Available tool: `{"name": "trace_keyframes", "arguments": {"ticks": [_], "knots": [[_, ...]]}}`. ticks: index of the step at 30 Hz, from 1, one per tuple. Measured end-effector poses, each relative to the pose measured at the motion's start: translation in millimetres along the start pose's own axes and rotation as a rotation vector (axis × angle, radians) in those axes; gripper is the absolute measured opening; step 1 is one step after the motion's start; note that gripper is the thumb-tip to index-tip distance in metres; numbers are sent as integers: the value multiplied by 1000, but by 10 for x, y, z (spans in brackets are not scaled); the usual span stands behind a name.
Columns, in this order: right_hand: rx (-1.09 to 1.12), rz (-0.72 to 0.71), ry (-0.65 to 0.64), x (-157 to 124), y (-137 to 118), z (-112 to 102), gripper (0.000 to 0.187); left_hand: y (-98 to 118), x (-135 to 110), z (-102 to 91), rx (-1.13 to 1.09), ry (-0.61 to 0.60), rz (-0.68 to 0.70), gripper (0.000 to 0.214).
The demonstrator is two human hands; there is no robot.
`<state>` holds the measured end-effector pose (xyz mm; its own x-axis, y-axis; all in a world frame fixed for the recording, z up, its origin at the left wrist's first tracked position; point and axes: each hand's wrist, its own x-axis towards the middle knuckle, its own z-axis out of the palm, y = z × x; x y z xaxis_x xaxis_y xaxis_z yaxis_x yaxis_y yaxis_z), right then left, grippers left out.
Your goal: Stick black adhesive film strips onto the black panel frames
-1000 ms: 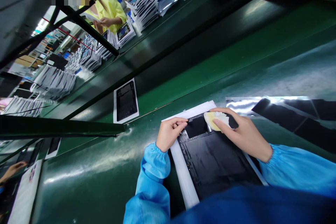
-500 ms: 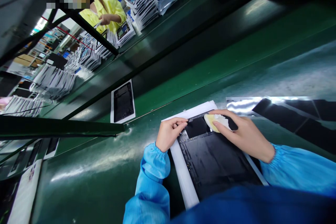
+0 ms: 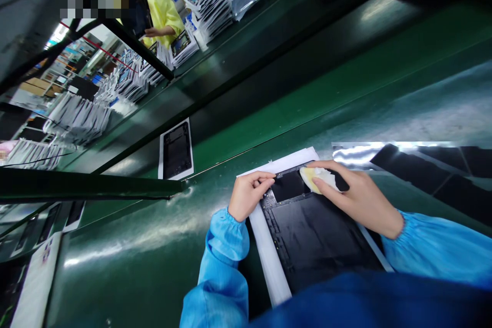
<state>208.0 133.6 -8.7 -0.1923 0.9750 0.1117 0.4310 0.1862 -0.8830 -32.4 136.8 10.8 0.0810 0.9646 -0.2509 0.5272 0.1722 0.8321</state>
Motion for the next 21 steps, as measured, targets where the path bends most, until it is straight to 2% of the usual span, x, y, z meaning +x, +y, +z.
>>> {"name": "trace_keyframes", "arguments": {"ticks": [5, 14, 21], "knots": [[-45, -61, 20, -7, 27, 14, 28, 12, -11, 9, 44, 6, 22, 22], [-68, -24, 4, -14, 32, 11, 35, 134, -104, 43, 405, 65, 69, 16], [-76, -10, -20, -32, 25, 0, 37, 142, -116, 55, 460, 71, 75, 15]]}}
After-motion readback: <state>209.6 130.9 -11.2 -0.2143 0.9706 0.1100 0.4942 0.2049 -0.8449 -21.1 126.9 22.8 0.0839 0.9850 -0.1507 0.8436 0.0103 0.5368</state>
